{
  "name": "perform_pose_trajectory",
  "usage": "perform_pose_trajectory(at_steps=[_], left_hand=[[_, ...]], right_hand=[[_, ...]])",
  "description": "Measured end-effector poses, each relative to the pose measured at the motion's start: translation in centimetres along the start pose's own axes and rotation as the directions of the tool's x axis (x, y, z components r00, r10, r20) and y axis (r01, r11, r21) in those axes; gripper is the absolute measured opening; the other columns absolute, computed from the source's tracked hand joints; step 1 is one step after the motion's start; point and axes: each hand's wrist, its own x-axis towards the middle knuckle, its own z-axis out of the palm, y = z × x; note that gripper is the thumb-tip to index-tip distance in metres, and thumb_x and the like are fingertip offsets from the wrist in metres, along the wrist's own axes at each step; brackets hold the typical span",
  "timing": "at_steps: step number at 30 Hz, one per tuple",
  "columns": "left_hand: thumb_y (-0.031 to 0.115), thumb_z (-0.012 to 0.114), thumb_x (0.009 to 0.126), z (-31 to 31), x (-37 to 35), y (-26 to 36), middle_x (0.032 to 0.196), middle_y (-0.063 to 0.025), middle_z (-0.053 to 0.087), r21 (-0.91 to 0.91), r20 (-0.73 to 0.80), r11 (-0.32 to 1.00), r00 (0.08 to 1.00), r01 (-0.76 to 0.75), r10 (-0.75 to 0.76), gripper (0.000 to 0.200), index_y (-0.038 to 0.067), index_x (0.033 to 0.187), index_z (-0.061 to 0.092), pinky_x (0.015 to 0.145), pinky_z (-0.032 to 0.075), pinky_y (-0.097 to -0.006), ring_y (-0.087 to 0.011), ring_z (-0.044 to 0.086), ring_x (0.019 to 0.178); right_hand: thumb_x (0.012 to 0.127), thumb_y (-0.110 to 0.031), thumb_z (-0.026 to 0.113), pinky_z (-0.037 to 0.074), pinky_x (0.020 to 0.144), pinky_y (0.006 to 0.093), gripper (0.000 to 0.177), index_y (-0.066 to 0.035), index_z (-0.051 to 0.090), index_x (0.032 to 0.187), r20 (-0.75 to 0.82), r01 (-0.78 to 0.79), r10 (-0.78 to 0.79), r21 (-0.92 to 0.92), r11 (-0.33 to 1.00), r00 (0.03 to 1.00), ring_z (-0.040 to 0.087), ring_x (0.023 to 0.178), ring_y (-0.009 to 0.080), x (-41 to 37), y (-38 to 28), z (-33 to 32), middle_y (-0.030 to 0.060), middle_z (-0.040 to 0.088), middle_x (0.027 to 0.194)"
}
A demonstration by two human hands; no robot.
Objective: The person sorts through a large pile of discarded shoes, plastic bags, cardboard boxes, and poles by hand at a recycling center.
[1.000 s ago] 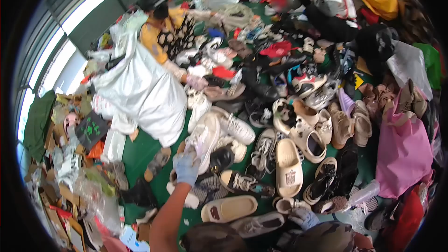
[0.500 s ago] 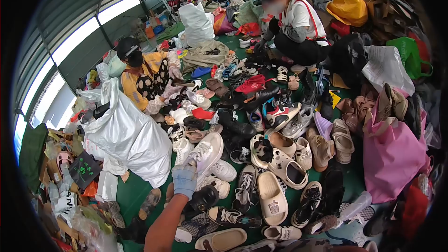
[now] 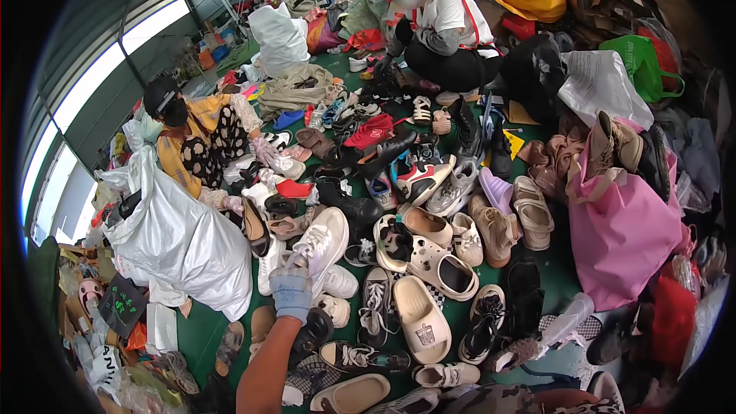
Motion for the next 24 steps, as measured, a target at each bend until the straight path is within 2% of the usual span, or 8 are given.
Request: perform_pose_trajectory(at_steps=[3, 5, 7, 9, 10, 13, 23, 24], left_hand=[[0.016, 0.068, 0.062, 0.5, -0.4, -0.1, 0.078, -0.0084, 0.060, 0.026, -0.028, 0.999, 0.999, -0.025, 0.025, 0.026, 0.008, 0.086, 0.063, 0.078, 0.038, -0.0407, -0.0273, 0.054, 0.077], [0.017, 0.068, 0.062, 0.0, -0.4, 0.3, 0.079, -0.0092, 0.061, -0.018, -0.027, 0.999, 0.998, 0.049, -0.050, 0.023, 0.008, 0.082, 0.062, 0.078, 0.038, -0.0405, -0.0276, 0.054, 0.076], [0.017, 0.069, 0.062, 0.2, -0.6, 0.0, 0.079, -0.0099, 0.061, -0.041, 0.008, 0.998, 0.999, 0.043, -0.043, 0.027, 0.007, 0.086, 0.063, 0.078, 0.038, -0.0403, -0.0274, 0.055, 0.077], [0.017, 0.068, 0.063, 0.7, -0.8, -0.2, 0.079, -0.0099, 0.062, -0.018, 0.064, 0.994, 0.992, 0.106, -0.105, 0.034, 0.006, 0.094, 0.063, 0.078, 0.038, -0.0399, -0.0273, 0.056, 0.078], [0.019, 0.070, 0.061, 1.0, -1.0, -0.2, 0.077, -0.0114, 0.060, -0.055, 0.014, 0.990, 0.992, 0.130, -0.129, 0.029, 0.009, 0.087, 0.062, 0.079, 0.037, -0.0411, -0.0299, 0.053, 0.079], [0.019, 0.070, 0.061, 0.9, -1.2, -0.1, 0.078, -0.0115, 0.060, -0.069, 0.054, 0.984, 0.985, 0.166, -0.163, 0.029, 0.008, 0.087, 0.062, 0.080, 0.037, -0.0407, -0.0297, 0.053, 0.079], [0.017, 0.070, 0.063, 1.7, -1.1, 0.7, 0.084, -0.0105, 0.061, -0.092, -0.018, 0.974, 0.977, 0.209, -0.211, 0.037, 0.008, 0.098, 0.062, 0.081, 0.037, -0.0403, -0.0294, 0.054, 0.082], [0.016, 0.070, 0.063, 1.3, -0.7, 1.1, 0.086, -0.0107, 0.061, -0.089, 0.038, 0.967, 0.970, 0.241, -0.238, 0.039, 0.008, 0.100, 0.061, 0.080, 0.037, -0.0405, -0.0297, 0.054, 0.082]], right_hand=[[0.076, -0.030, 0.064, 0.043, 0.090, 0.0397, 0.049, -0.011, 0.052, 0.120, -0.005, 0.002, -0.002, 0.006, 1.000, 1.000, 0.053, 0.106, 0.0284, 0.4, 0.2, 0.0, 0.0125, 0.054, 0.115], [0.076, -0.030, 0.064, 0.043, 0.090, 0.0396, 0.049, -0.011, 0.052, 0.120, -0.010, 0.002, -0.002, 0.011, 1.000, 1.000, 0.053, 0.106, 0.0284, 0.5, 0.2, 0.0, 0.0124, 0.054, 0.116], [0.076, -0.030, 0.064, 0.043, 0.090, 0.0395, 0.049, -0.011, 0.052, 0.120, -0.015, 0.001, -0.001, 0.015, 1.000, 1.000, 0.053, 0.106, 0.0284, 0.6, 0.2, 0.1, 0.0124, 0.054, 0.116], [0.076, -0.030, 0.064, 0.043, 0.090, 0.0394, 0.049, -0.011, 0.052, 0.120, -0.019, -0.003, 0.003, 0.016, 1.000, 1.000, 0.053, 0.106, 0.0283, 0.6, 0.0, 0.1, 0.0123, 0.054, 0.116], [0.076, -0.029, 0.064, 0.043, 0.090, 0.0394, 0.049, -0.011, 0.052, 0.120, -0.020, -0.003, 0.003, 0.020, 1.000, 1.000, 0.053, 0.106, 0.0283, 0.6, -0.1, 0.1, 0.0123, 0.054, 0.116], [0.075, -0.029, 0.064, 0.043, 0.090, 0.0392, 0.049, -0.011, 0.052, 0.120, -0.023, -0.011, 0.012, 0.023, 1.000, 1.000, 0.053, 0.106, 0.0283, 0.6, -0.2, 0.3, 0.0122, 0.054, 0.116], [0.075, -0.028, 0.064, 0.043, 0.090, 0.0387, 0.050, -0.011, 0.052, 0.120, -0.019, -0.008, 0.009, 0.049, 0.999, 1.000, 0.053, 0.106, 0.0281, 0.5, -0.4, 0.5, 0.0120, 0.053, 0.117], [0.075, -0.028, 0.063, 0.043, 0.090, 0.0386, 0.050, -0.011, 0.052, 0.120, -0.021, -0.003, 0.004, 0.046, 0.999, 1.000, 0.053, 0.106, 0.0281, 0.5, -0.5, 0.4, 0.0119, 0.053, 0.117]])
